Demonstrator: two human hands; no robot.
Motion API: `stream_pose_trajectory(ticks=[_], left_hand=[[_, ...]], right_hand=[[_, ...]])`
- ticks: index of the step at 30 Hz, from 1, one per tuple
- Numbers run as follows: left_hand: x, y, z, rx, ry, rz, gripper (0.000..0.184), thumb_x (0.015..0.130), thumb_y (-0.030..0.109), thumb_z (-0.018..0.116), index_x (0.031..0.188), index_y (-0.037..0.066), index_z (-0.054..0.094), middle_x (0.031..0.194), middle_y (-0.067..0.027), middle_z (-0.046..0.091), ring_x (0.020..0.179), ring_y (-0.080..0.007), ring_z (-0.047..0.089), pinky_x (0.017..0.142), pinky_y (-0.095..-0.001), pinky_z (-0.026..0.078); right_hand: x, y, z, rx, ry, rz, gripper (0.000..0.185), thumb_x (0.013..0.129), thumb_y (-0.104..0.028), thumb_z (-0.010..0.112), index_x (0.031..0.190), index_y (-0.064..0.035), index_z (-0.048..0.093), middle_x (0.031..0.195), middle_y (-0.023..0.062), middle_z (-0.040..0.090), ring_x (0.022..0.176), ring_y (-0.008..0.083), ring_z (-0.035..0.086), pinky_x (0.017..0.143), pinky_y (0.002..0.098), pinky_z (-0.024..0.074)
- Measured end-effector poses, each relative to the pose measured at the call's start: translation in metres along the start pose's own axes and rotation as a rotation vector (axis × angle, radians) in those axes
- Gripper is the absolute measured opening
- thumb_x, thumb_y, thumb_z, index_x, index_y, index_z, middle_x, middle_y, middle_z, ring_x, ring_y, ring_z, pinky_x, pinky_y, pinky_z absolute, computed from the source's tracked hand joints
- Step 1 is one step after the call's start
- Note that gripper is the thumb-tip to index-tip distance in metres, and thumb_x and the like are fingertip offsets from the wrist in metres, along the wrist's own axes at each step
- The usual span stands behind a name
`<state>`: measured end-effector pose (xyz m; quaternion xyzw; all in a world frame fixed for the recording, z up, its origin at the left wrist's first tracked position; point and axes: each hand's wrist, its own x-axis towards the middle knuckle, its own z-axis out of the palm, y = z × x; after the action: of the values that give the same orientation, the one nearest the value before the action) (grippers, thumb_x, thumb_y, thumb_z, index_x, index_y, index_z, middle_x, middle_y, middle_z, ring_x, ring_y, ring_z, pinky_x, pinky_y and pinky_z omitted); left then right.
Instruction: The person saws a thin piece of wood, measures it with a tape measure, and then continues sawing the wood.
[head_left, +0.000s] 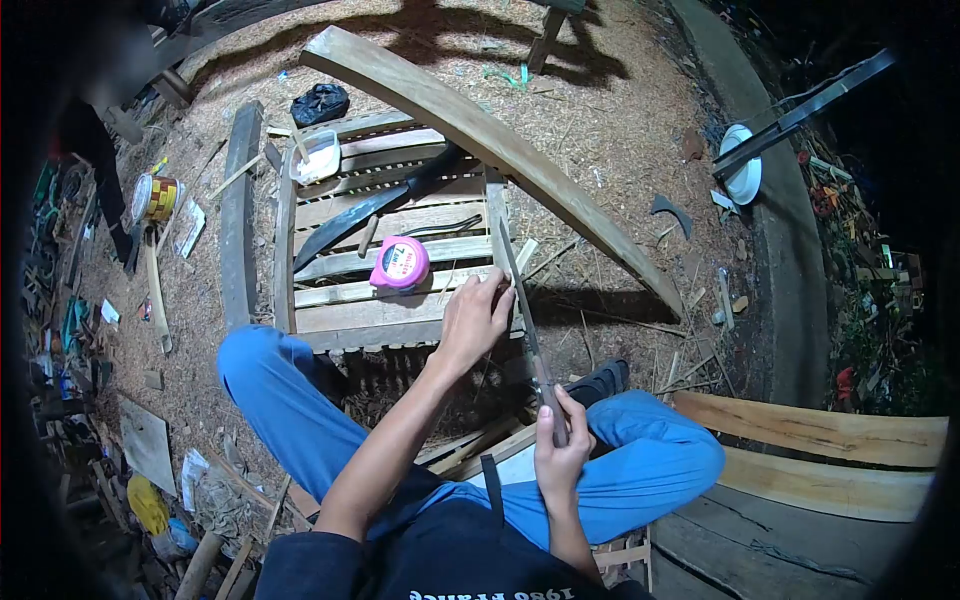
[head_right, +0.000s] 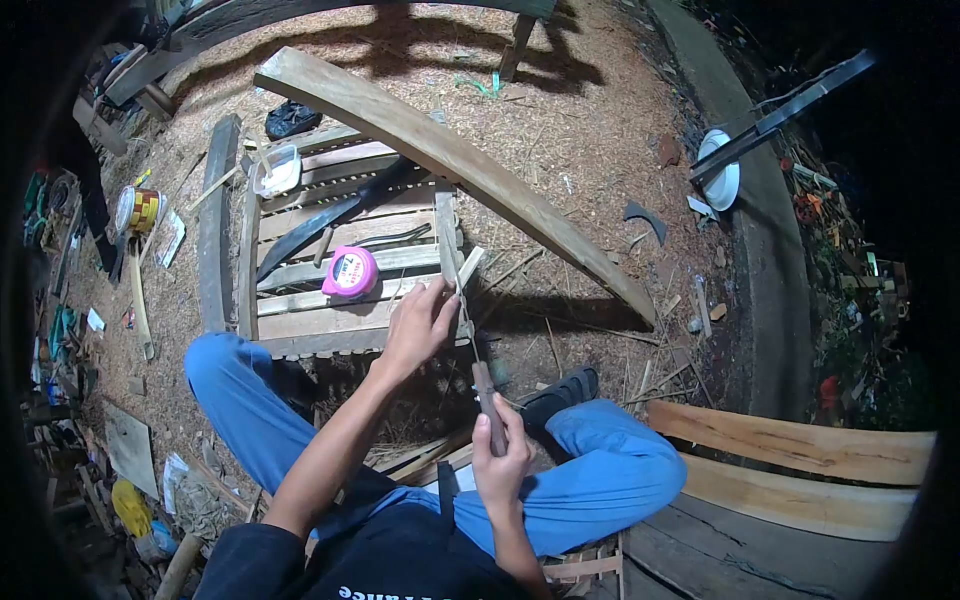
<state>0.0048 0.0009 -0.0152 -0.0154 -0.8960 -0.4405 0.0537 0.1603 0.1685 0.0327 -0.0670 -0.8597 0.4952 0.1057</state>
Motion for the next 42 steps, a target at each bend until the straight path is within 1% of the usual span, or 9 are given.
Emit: stream_pose_trajectory(ticks=[2, 6, 8, 10, 16, 28, 36, 40, 42], left_hand=[[0.000, -0.001, 0.003, -0.008, -0.005, -0.018, 0.028, 0.100, 0.025, 0.065, 0.117, 0.003, 0.064, 0.097, -0.0231, 0.065, 0.093, -0.0439, 0.066, 0.082, -0.0521, 0.051], [0.002, -0.001, 0.000, -0.043, -0.017, -0.047, 0.028, 0.101, 0.025, 0.065, 0.118, 0.003, 0.065, 0.099, -0.0247, 0.068, 0.094, -0.0456, 0.067, 0.083, -0.0528, 0.052], [0.002, 0.000, 0.001, -0.034, -0.005, -0.038, 0.028, 0.101, 0.025, 0.065, 0.118, 0.003, 0.065, 0.099, -0.0252, 0.068, 0.094, -0.0454, 0.067, 0.083, -0.0528, 0.053], [0.003, 0.002, -0.002, -0.022, -0.045, -0.051, 0.028, 0.101, 0.025, 0.065, 0.118, 0.003, 0.065, 0.098, -0.0251, 0.068, 0.094, -0.0449, 0.067, 0.083, -0.0528, 0.053], [0.000, 0.002, 0.000, -0.023, 0.030, -0.029, 0.028, 0.101, 0.026, 0.065, 0.117, 0.004, 0.065, 0.094, -0.0244, 0.065, 0.091, -0.0455, 0.066, 0.081, -0.0536, 0.052], [0.001, -0.001, 0.003, 0.015, 0.019, -0.019, 0.028, 0.100, 0.027, 0.066, 0.117, 0.004, 0.066, 0.093, -0.0232, 0.065, 0.089, -0.0442, 0.067, 0.079, -0.0511, 0.053], [0.002, -0.006, 0.005, -0.042, 0.044, -0.005, 0.027, 0.099, 0.024, 0.067, 0.116, 0.003, 0.065, 0.088, -0.0232, 0.066, 0.087, -0.0441, 0.067, 0.079, -0.0507, 0.053], [0.003, -0.003, 0.005, -0.026, 0.015, -0.014, 0.027, 0.099, 0.024, 0.067, 0.116, 0.003, 0.066, 0.093, -0.0237, 0.068, 0.089, -0.0439, 0.068, 0.079, -0.0504, 0.053], [0.001, -0.004, 0.005, -0.020, 0.035, 0.002, 0.027, 0.099, 0.025, 0.067, 0.115, 0.003, 0.066, 0.093, -0.0231, 0.069, 0.088, -0.0430, 0.068, 0.079, -0.0502, 0.053]], right_hand=[[0.009, -0.001, 0.007, -0.009, 0.038, -0.097, 0.035, 0.097, -0.008, 0.070, 0.130, 0.0015, 0.066, 0.111, 0.0218, 0.076, 0.096, 0.0261, 0.076, 0.084, 0.0370, 0.0587], [0.009, -0.005, 0.006, 0.075, -0.046, 0.118, 0.034, 0.097, -0.009, 0.070, 0.129, 0.0016, 0.067, 0.116, 0.0234, 0.075, 0.105, 0.0296, 0.076, 0.089, 0.0392, 0.0586], [-0.003, 0.007, 0.002, -0.014, 0.025, -0.055, 0.033, 0.097, -0.008, 0.070, 0.129, 0.0016, 0.067, 0.112, 0.0232, 0.076, 0.098, 0.0288, 0.077, 0.083, 0.0394, 0.0589], [0.003, 0.001, 0.003, -0.002, 0.028, -0.032, 0.032, 0.097, -0.008, 0.070, 0.127, 0.0023, 0.067, 0.112, 0.0235, 0.075, 0.098, 0.0303, 0.077, 0.083, 0.0400, 0.0589], [0.013, -0.008, 0.004, 0.065, 0.007, 0.046, 0.031, 0.098, -0.009, 0.069, 0.126, 0.0030, 0.067, 0.111, 0.0207, 0.076, 0.099, 0.0223, 0.075, 0.086, 0.0357, 0.0582], [-0.003, -0.003, -0.003, 0.067, 0.013, 0.063, 0.031, 0.097, -0.006, 0.068, 0.125, 0.0042, 0.067, 0.115, 0.0248, 0.074, 0.102, 0.0272, 0.075, 0.087, 0.0408, 0.0586], [0.025, -0.009, 0.016, 0.049, -0.003, 0.018, 0.030, 0.097, -0.008, 0.070, 0.126, -0.0001, 0.068, 0.112, 0.0204, 0.076, 0.101, 0.0309, 0.077, 0.086, 0.0375, 0.0583], [-0.005, -0.002, -0.006, 0.081, -0.006, 0.136, 0.031, 0.097, -0.008, 0.070, 0.126, 0.0022, 0.067, 0.118, 0.0226, 0.074, 0.107, 0.0327, 0.075, 0.089, 0.0392, 0.0581], [0.005, 0.000, 0.007, 0.028, 0.020, 0.013, 0.030, 0.097, -0.008, 0.069, 0.125, 0.0031, 0.067, 0.118, 0.0224, 0.074, 0.106, 0.0300, 0.075, 0.088, 0.0382, 0.0580]])
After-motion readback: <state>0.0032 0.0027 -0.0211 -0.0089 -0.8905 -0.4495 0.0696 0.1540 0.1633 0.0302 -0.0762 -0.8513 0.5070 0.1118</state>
